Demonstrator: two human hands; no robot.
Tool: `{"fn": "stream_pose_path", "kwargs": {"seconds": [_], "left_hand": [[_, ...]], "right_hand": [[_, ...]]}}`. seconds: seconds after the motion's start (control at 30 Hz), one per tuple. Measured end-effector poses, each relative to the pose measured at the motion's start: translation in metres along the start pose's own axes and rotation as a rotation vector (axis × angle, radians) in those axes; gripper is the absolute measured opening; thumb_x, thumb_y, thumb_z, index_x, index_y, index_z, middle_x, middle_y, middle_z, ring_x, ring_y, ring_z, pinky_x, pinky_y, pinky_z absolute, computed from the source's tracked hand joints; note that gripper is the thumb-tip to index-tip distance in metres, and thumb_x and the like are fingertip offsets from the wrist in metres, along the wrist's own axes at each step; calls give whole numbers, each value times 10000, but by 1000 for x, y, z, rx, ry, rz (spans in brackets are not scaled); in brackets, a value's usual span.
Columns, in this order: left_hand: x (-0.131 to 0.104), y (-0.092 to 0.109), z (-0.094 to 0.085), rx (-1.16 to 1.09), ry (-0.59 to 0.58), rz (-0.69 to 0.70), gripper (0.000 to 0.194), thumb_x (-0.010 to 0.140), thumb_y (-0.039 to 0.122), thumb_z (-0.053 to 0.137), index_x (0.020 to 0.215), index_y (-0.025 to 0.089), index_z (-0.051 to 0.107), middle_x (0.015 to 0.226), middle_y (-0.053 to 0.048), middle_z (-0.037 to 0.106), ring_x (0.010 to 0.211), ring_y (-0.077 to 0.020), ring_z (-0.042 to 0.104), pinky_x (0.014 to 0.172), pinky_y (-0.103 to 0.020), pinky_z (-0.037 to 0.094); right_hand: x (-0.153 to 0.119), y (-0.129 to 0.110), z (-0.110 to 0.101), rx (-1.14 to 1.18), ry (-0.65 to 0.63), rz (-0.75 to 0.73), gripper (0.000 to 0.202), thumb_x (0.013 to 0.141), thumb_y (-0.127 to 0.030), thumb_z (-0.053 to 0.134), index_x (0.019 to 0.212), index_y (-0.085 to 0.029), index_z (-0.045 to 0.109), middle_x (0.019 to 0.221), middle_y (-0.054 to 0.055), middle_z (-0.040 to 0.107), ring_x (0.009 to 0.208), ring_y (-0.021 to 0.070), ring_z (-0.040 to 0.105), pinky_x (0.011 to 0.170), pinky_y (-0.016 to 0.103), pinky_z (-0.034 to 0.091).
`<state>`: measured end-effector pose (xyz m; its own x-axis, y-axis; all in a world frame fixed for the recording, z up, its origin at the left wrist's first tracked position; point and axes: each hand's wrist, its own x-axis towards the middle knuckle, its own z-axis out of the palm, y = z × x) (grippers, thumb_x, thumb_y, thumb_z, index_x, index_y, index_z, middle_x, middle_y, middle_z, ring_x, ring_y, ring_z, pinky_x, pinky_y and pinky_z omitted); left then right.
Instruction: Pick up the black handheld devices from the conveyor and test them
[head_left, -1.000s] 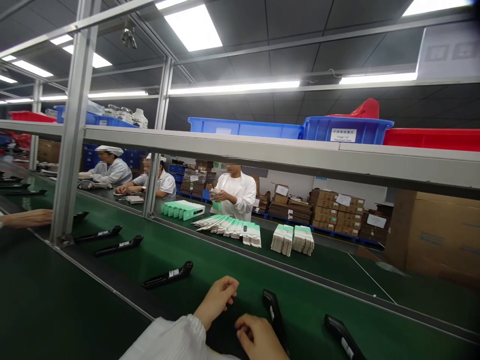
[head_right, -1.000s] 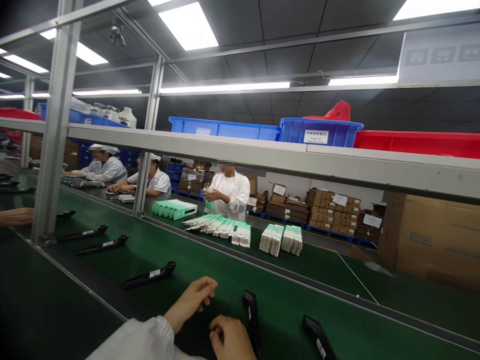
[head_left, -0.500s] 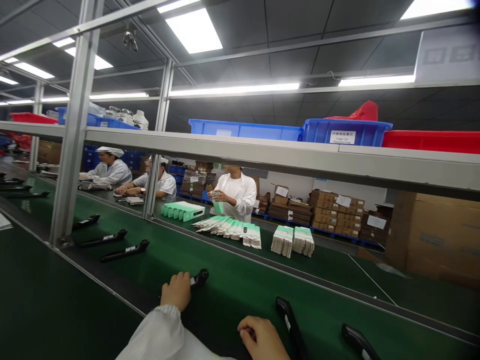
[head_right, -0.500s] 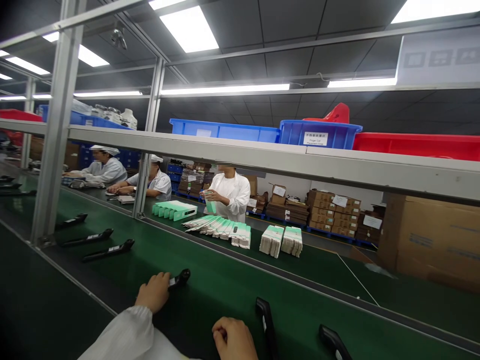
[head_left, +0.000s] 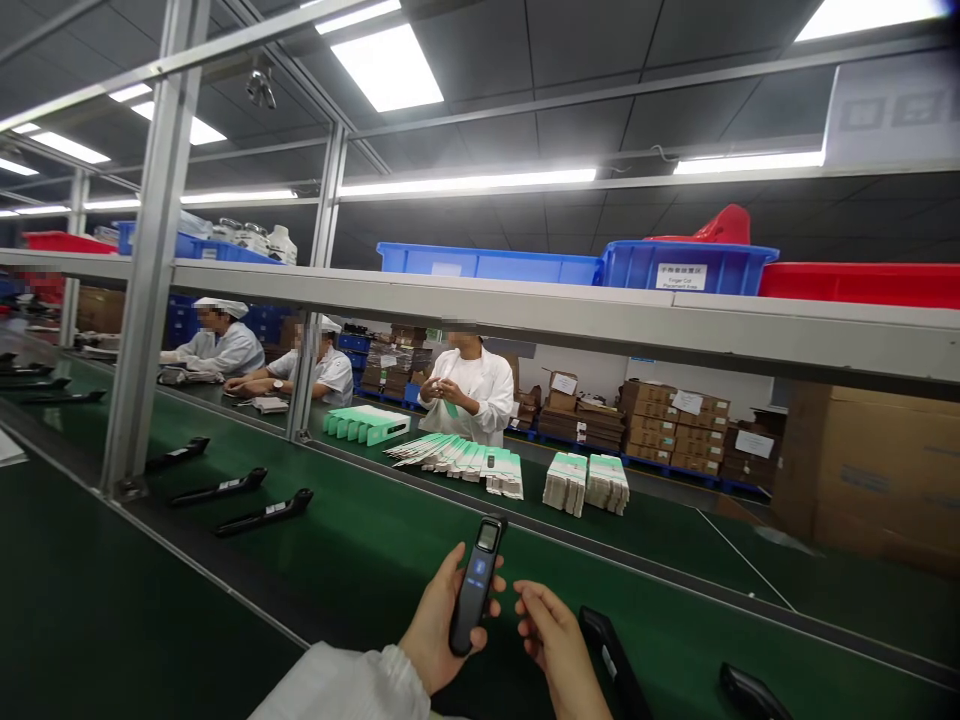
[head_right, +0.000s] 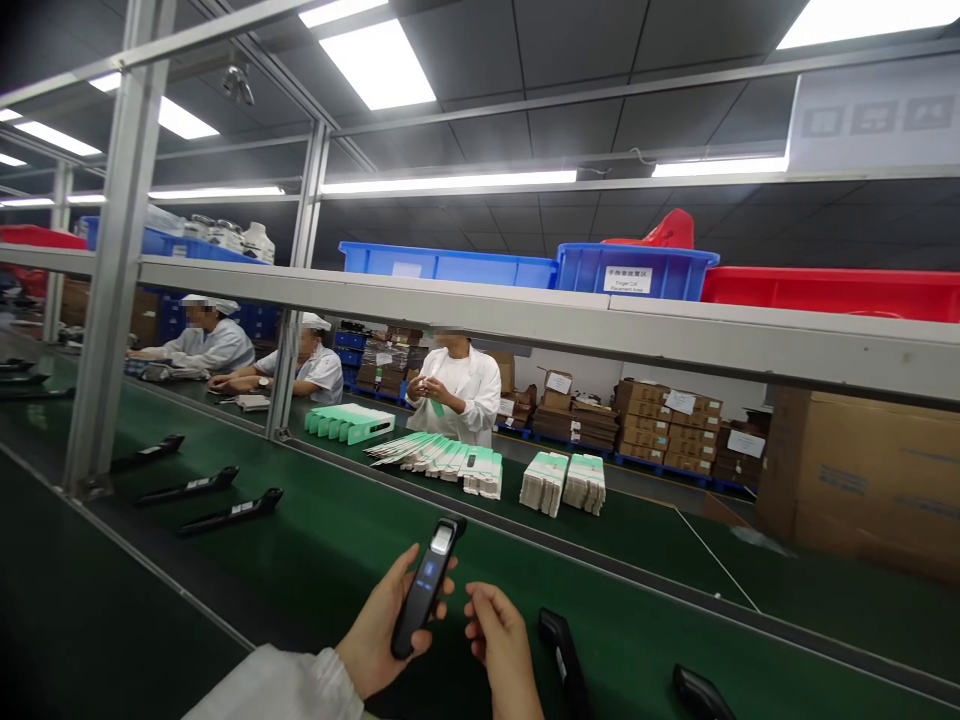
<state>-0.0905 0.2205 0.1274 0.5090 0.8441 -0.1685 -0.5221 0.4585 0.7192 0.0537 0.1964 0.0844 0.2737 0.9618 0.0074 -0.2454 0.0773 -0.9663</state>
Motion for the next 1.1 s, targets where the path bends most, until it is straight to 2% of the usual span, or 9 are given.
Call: {"fn": "stream_pose_path", "kwargs": {"seconds": [0.17,0.27,0.4,0.5,0.57,0.67,0.8,0.93,1.1], "left_hand": [[-5,-8,13,-66,-45,-1,409,799,510,469,944,142,573,724,-52,588,539,-98,508,337,-156,273],[-5,-12,17,34,-21,54,359,796,476,455,908,153,564,743,-60,583,567,-110,504,362,-171,272],[-3,-19,15,518,132,401,328,723,389,580,977,188,529,803,-34,582,712,-151,549,541,-221,410],[-5,-22,15,822,117,597,445,721,323,586,1136,229,454,991,-53,596,915,-196,562,772,-275,438],[-10,-23,17,895,70,582,448,754,325,544,1178,245,424,1092,-66,576,990,-208,549,818,-289,431],[-15,-26,22,914,37,538,471,761,367,546,1199,255,415,1135,-73,560,1000,-215,545,807,-293,433],[-11,-26,21,829,12,504,475,764,494,529,1158,239,462,929,-41,588,852,-194,560,736,-292,431],[2,-23,7,538,141,339,531,756,635,418,1058,215,536,784,1,533,726,-162,533,626,-276,413],[14,-15,-15,277,313,165,593,660,677,499,949,169,597,689,26,503,583,-109,462,529,-228,336]], "right_hand": [[-8,-11,3,134,24,62,541,419,-614,752,764,-200,711,610,-18,558,567,93,473,494,186,359],[-9,-12,4,173,18,45,497,456,-593,755,764,-206,710,581,-19,551,557,94,464,486,184,355],[-11,-17,5,179,36,69,464,541,-590,719,821,-219,711,734,19,614,662,136,531,528,210,403],[-14,-24,8,212,15,127,491,602,-616,660,887,-219,705,925,68,651,889,226,571,652,272,464],[-17,-27,11,271,-51,121,515,631,-623,634,940,-215,695,1032,82,648,1024,271,542,743,314,473],[-21,-29,14,314,-148,102,517,654,-589,644,1000,-206,677,1047,85,655,1065,289,530,791,335,462],[-24,-27,13,269,-145,81,484,654,-556,665,994,-212,674,1021,67,668,983,257,573,763,310,455],[-22,-23,12,247,-123,39,421,644,-549,678,884,-203,685,900,46,690,882,221,604,714,285,455],[-19,-16,13,257,-125,60,424,636,-560,676,862,-201,670,855,35,698,810,194,624,681,265,453]]}}
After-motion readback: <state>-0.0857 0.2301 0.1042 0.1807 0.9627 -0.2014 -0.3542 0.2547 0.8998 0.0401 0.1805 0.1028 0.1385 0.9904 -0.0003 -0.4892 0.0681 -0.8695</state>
